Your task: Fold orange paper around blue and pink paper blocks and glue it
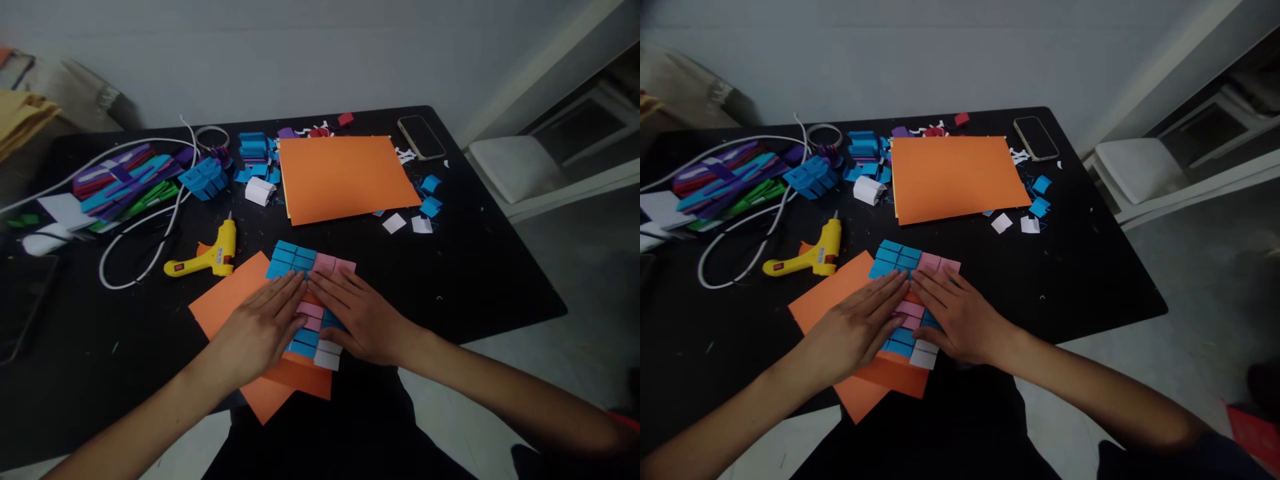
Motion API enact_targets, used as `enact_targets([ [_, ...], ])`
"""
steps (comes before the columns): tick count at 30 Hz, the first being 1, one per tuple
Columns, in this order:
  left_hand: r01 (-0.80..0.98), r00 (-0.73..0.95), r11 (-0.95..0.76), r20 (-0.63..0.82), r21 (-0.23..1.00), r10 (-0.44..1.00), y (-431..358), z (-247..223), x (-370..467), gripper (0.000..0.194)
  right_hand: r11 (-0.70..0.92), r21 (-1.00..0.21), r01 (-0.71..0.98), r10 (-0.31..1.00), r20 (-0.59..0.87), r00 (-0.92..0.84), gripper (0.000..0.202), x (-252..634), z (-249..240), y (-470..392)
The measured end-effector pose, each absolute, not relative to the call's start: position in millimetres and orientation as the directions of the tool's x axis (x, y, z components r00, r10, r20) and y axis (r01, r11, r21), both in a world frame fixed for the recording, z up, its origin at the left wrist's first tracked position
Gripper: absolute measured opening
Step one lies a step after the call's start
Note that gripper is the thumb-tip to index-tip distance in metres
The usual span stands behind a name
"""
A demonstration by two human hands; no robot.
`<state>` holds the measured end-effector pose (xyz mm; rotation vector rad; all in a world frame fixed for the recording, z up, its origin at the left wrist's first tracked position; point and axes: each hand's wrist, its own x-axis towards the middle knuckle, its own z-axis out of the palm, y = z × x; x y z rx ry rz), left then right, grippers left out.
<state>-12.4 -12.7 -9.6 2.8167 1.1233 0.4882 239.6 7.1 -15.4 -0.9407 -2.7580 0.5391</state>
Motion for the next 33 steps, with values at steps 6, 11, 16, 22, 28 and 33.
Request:
enact_targets([
  [6, 0.665, 0.685, -0.722, 0.227, 0.192, 0.692, -11, -7, -12, 0.048, 0.725, -0.394, 0.566, 0.627, 0.036, -0.778, 0.073, 239, -17, 5],
  [11, 0.657, 0.681, -0.724, 0.245, 0.211, 0.69, -11, -8, -11, 0.044, 0.72, -0.403, 0.565, 0.63, 0.039, -0.775, 0.071, 239, -18, 5],
  [16, 0.655, 0.639, -0.692, 0.266, 0.304, 0.722, -11, -11, -12, 0.042, 0.704, -0.426, 0.568, 0.635, 0.02, -0.772, 0.069, 237, -17, 7],
  [22, 0.66, 0.593, -0.587, 0.155, 0.469, 0.791, -3, -2, -15, 0.04, 0.662, -0.443, 0.604, 0.651, -0.058, -0.757, 0.067, 231, -7, 12],
  [28, 0.627, 0.59, -0.545, 0.116, 0.556, 0.799, 8, 14, -29, 0.048, 0.726, -0.351, 0.591, 0.63, -0.003, -0.776, 0.05, 224, -4, 19],
  [33, 0.667, 0.548, -0.564, 0.192, 0.487, 0.814, 12, 17, -40, 0.054, 0.747, -0.318, 0.584, 0.625, 0.038, -0.78, 0.041, 220, 3, 24],
])
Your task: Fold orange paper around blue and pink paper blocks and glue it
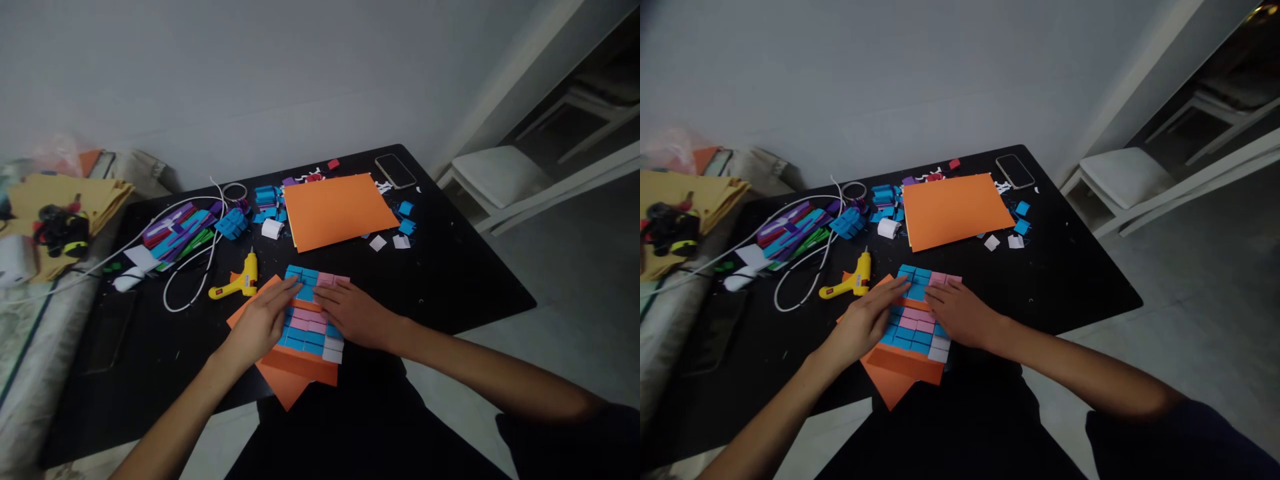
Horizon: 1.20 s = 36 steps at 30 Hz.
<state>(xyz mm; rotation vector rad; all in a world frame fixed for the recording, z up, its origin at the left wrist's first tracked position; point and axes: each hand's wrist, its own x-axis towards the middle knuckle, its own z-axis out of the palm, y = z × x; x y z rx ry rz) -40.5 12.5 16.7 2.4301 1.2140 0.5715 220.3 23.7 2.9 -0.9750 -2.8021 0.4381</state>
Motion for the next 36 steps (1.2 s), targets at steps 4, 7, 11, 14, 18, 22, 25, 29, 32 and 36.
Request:
enact_targets([
  [4, 0.707, 0.555, -0.603, 0.237, 0.37, 0.797, 14, 4, -38, 0.056, 0.763, -0.329, 0.557, 0.609, 0.077, -0.789, 0.037, 220, 9, 26],
  [7, 0.712, 0.566, -0.619, 0.251, 0.332, 0.786, 13, -9, -34, 0.054, 0.759, -0.336, 0.558, 0.618, 0.102, -0.78, 0.034, 220, 8, 25],
  [11, 0.719, 0.564, -0.612, 0.237, 0.33, 0.791, 11, -17, -32, 0.051, 0.745, -0.335, 0.577, 0.643, 0.128, -0.755, 0.031, 218, 7, 22],
  [14, 0.729, 0.542, -0.593, 0.243, 0.341, 0.805, 12, -15, -31, 0.046, 0.739, -0.349, 0.576, 0.652, 0.158, -0.741, 0.029, 216, 8, 23],
  [18, 0.741, 0.516, -0.579, 0.263, 0.34, 0.815, 20, -9, -30, 0.034, 0.705, -0.393, 0.591, 0.696, 0.223, -0.682, 0.031, 217, 8, 29],
  [22, 0.746, 0.508, -0.558, 0.231, 0.364, 0.83, 28, -3, -32, 0.028, 0.682, -0.432, 0.591, 0.71, 0.197, -0.676, 0.035, 221, 3, 35],
  [25, 0.736, 0.515, -0.554, 0.209, 0.388, 0.831, 32, -1, -33, 0.026, 0.674, -0.436, 0.596, 0.712, 0.168, -0.682, 0.036, 223, 0, 36],
  [29, 0.727, 0.526, -0.573, 0.228, 0.379, 0.819, 33, -4, -33, 0.028, 0.663, -0.429, 0.614, 0.723, 0.151, -0.674, 0.034, 223, -4, 34],
  [32, 0.714, 0.527, -0.581, 0.246, 0.391, 0.813, 33, -6, -32, 0.025, 0.608, -0.481, 0.631, 0.761, 0.129, -0.636, 0.032, 222, -3, 33],
  [36, 0.713, 0.474, -0.54, 0.26, 0.447, 0.841, 32, -4, -28, 0.018, 0.451, -0.506, 0.735, 0.87, 0.066, -0.488, 0.034, 219, 3, 35],
])
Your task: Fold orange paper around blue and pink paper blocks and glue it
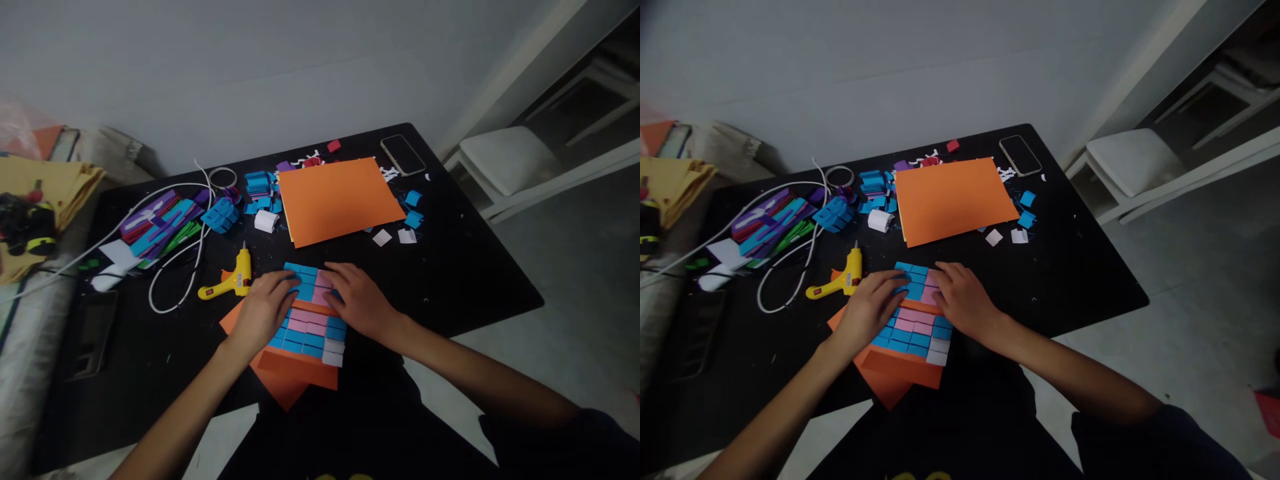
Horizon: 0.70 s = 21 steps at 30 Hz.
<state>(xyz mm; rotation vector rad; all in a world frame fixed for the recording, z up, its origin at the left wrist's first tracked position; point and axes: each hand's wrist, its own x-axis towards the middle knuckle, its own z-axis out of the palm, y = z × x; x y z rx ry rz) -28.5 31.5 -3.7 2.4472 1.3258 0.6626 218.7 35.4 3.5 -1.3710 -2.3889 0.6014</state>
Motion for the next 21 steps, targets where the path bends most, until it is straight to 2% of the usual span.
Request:
enact_targets([
  [3, 0.738, 0.367, -0.443, 0.249, 0.509, 0.897, 33, -2, -27, 0.03, 0.369, -0.497, 0.786, 0.902, -0.013, -0.431, 0.042, 215, 9, 40],
  [6, 0.755, 0.286, -0.333, 0.173, 0.565, 0.942, 37, -3, -27, 0.047, 0.336, -0.5, 0.798, 0.904, -0.065, -0.422, 0.045, 210, 13, 48],
  [13, 0.707, 0.258, -0.209, 0.029, 0.676, 0.966, 51, -3, -32, 0.078, 0.248, -0.574, 0.78, 0.871, -0.219, -0.439, 0.049, 206, 19, 69],
  [18, 0.692, 0.275, -0.148, -0.069, 0.707, 0.959, 58, 3, -33, 0.086, 0.235, -0.623, 0.746, 0.83, -0.271, -0.487, 0.039, 207, 27, 78],
  [21, 0.656, 0.268, -0.078, -0.135, 0.751, 0.954, 61, 7, -34, 0.084, 0.216, -0.65, 0.728, 0.806, -0.301, -0.509, 0.041, 207, 37, 79],
])
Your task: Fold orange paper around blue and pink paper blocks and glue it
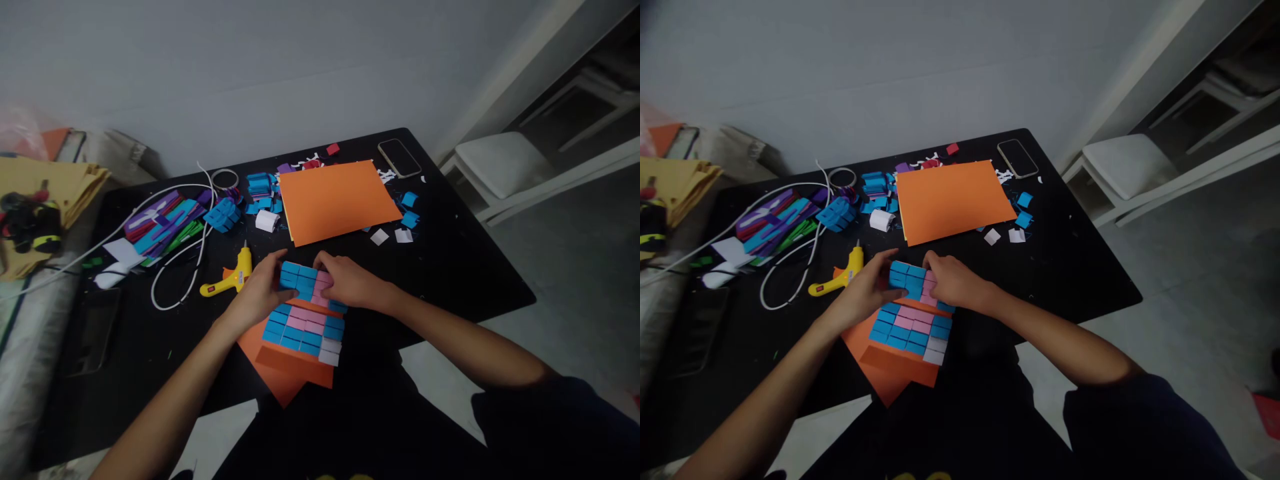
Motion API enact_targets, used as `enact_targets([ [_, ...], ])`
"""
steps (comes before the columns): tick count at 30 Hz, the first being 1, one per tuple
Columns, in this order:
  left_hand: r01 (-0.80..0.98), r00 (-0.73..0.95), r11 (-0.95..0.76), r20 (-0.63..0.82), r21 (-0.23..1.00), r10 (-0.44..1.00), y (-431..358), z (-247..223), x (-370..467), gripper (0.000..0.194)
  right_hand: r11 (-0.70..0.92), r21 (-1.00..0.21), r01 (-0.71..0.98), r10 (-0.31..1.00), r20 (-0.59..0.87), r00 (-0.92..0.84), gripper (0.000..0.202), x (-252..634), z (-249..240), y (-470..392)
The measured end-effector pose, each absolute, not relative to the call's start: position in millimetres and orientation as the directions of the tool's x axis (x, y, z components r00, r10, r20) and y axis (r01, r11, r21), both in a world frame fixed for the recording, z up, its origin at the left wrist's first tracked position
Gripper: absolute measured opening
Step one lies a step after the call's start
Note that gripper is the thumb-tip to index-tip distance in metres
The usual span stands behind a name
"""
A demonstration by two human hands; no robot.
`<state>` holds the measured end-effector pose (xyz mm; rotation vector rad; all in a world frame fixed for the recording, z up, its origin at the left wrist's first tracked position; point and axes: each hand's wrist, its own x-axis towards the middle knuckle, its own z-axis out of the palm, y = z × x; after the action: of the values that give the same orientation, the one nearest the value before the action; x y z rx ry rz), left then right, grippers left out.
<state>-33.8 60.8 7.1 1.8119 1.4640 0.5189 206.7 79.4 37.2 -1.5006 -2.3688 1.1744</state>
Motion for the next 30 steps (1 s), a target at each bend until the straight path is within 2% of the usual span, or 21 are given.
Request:
enact_targets([
  [2, 0.605, 0.269, -0.015, -0.187, 0.796, 0.945, 63, 10, -35, 0.075, 0.174, -0.694, 0.698, 0.787, -0.328, -0.522, 0.046, 208, 44, 79],
  [4, 0.557, 0.293, 0.027, -0.227, 0.83, 0.929, 64, 14, -36, 0.057, 0.14, -0.752, 0.644, 0.771, -0.325, -0.547, 0.051, 210, 50, 79],
  [7, 0.529, 0.343, 0.012, -0.226, 0.849, 0.912, 64, 20, -37, 0.024, 0.126, -0.806, 0.578, 0.752, -0.302, -0.586, 0.051, 217, 54, 77],
  [9, 0.522, 0.354, -0.003, -0.213, 0.853, 0.911, 63, 23, -39, 0.017, 0.12, -0.806, 0.58, 0.745, -0.313, -0.589, 0.048, 221, 53, 74],
  [12, 0.509, 0.363, -0.004, -0.211, 0.861, 0.908, 60, 24, -42, 0.015, 0.137, -0.773, 0.619, 0.764, -0.315, -0.563, 0.043, 225, 48, 64],
  [14, 0.495, 0.386, -0.035, -0.184, 0.868, 0.904, 57, 24, -45, 0.013, 0.2, -0.755, 0.625, 0.791, -0.252, -0.558, 0.031, 226, 43, 54],
  [16, 0.496, 0.415, -0.128, -0.104, 0.859, 0.904, 50, 24, -49, 0.01, 0.328, -0.736, 0.593, 0.805, -0.111, -0.583, 0.021, 226, 38, 41],
  [18, 0.519, 0.452, -0.274, 0.013, 0.81, 0.892, 39, 25, -54, 0.009, 0.473, -0.7, 0.535, 0.775, 0.042, -0.631, 0.025, 226, 32, 27],
  [20, 0.542, 0.507, -0.413, 0.108, 0.732, 0.855, 25, 25, -59, 0.013, 0.587, -0.653, 0.479, 0.728, 0.166, -0.665, 0.018, 227, 27, 12],
  [22, 0.568, 0.554, -0.496, 0.141, 0.656, 0.821, 8, 25, -64, 0.022, 0.645, -0.635, 0.425, 0.69, 0.245, -0.682, 0.018, 228, 21, -2],
  [26, 0.652, 0.581, -0.543, 0.111, 0.529, 0.806, -20, 23, -71, 0.041, 0.712, -0.571, 0.408, 0.654, 0.329, -0.681, 0.02, 230, 9, -25],
  [30, 0.69, 0.587, -0.549, 0.079, 0.472, 0.806, -35, 20, -72, 0.039, 0.76, -0.513, 0.4, 0.617, 0.375, -0.691, 0.021, 230, -2, -35],
])
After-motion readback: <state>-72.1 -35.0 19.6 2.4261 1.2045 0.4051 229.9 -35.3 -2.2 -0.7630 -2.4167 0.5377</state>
